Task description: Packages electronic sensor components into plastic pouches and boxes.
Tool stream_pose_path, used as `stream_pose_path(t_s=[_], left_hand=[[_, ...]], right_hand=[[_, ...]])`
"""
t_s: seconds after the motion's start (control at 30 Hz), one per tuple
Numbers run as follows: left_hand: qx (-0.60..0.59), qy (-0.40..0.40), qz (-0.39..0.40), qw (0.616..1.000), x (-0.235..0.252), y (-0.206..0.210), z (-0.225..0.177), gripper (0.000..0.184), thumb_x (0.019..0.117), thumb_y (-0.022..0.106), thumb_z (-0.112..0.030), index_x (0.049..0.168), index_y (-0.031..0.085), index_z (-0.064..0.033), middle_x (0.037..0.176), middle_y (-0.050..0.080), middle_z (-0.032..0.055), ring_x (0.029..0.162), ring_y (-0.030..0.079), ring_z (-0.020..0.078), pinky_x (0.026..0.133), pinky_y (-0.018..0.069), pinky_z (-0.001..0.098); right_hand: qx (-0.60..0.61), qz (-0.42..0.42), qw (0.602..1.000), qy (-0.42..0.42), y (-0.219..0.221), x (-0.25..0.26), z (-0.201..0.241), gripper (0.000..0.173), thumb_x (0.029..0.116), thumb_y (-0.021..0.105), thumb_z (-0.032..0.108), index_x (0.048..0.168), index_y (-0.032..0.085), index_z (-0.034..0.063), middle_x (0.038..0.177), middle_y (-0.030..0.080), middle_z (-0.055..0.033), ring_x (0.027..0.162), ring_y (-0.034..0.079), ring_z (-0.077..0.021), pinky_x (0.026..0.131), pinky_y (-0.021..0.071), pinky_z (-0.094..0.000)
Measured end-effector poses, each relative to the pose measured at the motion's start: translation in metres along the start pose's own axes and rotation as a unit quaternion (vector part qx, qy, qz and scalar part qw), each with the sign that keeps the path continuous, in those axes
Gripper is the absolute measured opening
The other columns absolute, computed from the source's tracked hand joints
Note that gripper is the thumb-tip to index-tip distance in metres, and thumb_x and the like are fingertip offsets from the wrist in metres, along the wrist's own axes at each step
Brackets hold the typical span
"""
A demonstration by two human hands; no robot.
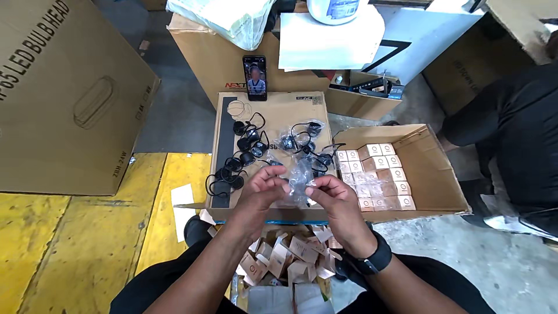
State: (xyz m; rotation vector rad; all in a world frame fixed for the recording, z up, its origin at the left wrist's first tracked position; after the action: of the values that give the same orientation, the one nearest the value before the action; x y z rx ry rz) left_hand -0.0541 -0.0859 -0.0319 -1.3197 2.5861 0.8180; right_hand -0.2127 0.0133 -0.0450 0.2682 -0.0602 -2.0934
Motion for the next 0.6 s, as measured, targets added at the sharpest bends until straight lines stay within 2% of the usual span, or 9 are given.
stream_pose_path(t_s=[0.07,0.13,0.2,0.3,0.37,0.43,0.5,0.57,0.6], left_hand=[[-0.003,0.084,-0.052,0.995,0.001,-0.007,-0.009,0.039,0.0888,0.064,0.008,0.126,0.06,-0.0014,0.088,0.07,0.0094,0.08,0.067,0.0157,0.084,0.0576,0.0355],[-0.017,0.134,-0.076,0.988,0.002,-0.014,-0.017,0.041,0.087,0.064,0.011,0.126,0.06,-0.0042,0.087,0.069,0.0089,0.08,0.067,0.0171,0.084,0.0587,0.0384],[-0.03,0.14,-0.09,0.986,0.002,-0.018,-0.021,0.038,0.088,0.061,0.009,0.123,0.061,-0.006,0.086,0.069,0.0099,0.077,0.068,0.0188,0.081,0.0604,0.0396],[0.007,0.095,-0.128,0.987,0.003,-0.022,-0.019,0.029,0.0959,0.056,0.006,0.123,0.061,-0.0046,0.091,0.067,0.0123,0.077,0.068,0.0207,0.079,0.0608,0.0376],[0.052,0.079,-0.141,0.986,0.004,-0.023,-0.018,0.034,0.0933,0.058,0.007,0.124,0.061,-0.0053,0.1,0.068,0.012,0.084,0.068,0.0215,0.079,0.0598,0.0366],[0.133,0.084,-0.115,0.981,0.005,-0.019,-0.018,0.048,0.0867,0.068,0.003,0.132,0.059,-0.01,0.119,0.068,0.0094,0.101,0.068,0.0224,0.084,0.0592,0.0381],[0.239,0.121,-0.08,0.96,0.003,-0.012,-0.02,0.057,0.0812,0.078,-0.007,0.135,0.061,-0.015,0.132,0.064,0.0047,0.117,0.065,0.0212,0.091,0.0591,0.0391],[0.361,0.202,-0.049,0.909,-0.002,-0.002,-0.024,0.044,0.0834,0.081,-0.018,0.125,0.068,-0.0137,0.131,0.065,0.0013,0.121,0.062,0.0176,0.099,0.0555,0.0403],[0.416,0.244,-0.033,0.875,-0.005,0.002,-0.024,0.035,0.0864,0.079,-0.022,0.12,0.072,-0.0148,0.127,0.066,-0.0005,0.121,0.061,0.0166,0.101,0.0536,0.0423]], right_hand=[[0.032,-0.005,0.999,0.037,-0.001,0.001,-0.005,0.004,0.09,0.069,-0.002,0.093,0.067,-0.0027,0.083,0.068,-0.0104,0.074,0.064,-0.0159,0.074,0.0578,-0.0327],[0.068,-0.014,0.994,0.086,-0.002,0.001,-0.011,0.003,0.0916,0.067,-0.002,0.094,0.066,-0.0037,0.085,0.068,-0.0129,0.074,0.065,-0.0175,0.073,0.0581,-0.0329],[0.115,-0.024,0.985,0.126,-0.002,0.001,-0.017,0.003,0.0942,0.063,-0.002,0.097,0.064,-0.0044,0.085,0.068,-0.015,0.073,0.065,-0.0184,0.07,0.0577,-0.0323],[0.177,-0.033,0.968,0.174,-0.001,0.002,-0.022,0.007,0.0998,0.056,0.0,0.103,0.061,-0.0033,0.088,0.069,-0.0167,0.073,0.068,-0.0196,0.067,0.0593,-0.0328],[0.197,-0.032,0.961,0.192,0.0,0.001,-0.023,0.009,0.1009,0.053,0.002,0.105,0.06,-0.0012,0.089,0.068,-0.0153,0.073,0.068,-0.0194,0.066,0.0595,-0.0332],[0.191,-0.025,0.962,0.194,-0.001,0.001,-0.023,0.01,0.0997,0.052,0.003,0.105,0.06,-0.0007,0.089,0.067,-0.0137,0.073,0.067,-0.0184,0.066,0.0592,-0.0335],[0.17,-0.023,0.965,0.197,-0.001,0.0,-0.023,0.012,0.0977,0.054,0.003,0.106,0.061,-0.0015,0.088,0.067,-0.0138,0.071,0.066,-0.018,0.064,0.059,-0.0331],[0.156,-0.022,0.965,0.208,-0.002,0.0,-0.024,0.016,0.0972,0.053,0.003,0.11,0.061,-0.0022,0.088,0.067,-0.0141,0.07,0.066,-0.0176,0.062,0.0587,-0.0324],[0.153,-0.023,0.964,0.215,-0.002,-0.001,-0.025,0.018,0.0976,0.053,0.003,0.113,0.06,-0.0027,0.088,0.068,-0.0147,0.069,0.066,-0.0179,0.062,0.0587,-0.0326]])
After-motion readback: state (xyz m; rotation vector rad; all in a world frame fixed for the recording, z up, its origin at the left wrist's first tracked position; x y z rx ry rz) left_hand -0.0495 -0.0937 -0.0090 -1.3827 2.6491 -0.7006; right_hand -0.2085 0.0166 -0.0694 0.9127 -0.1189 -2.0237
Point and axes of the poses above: each hand's wrist, its own x-axis towards the middle knuckle, its own y-axis out of the palm, z = x × y, the point moved 6 cm from there along x, towards the middle knuckle
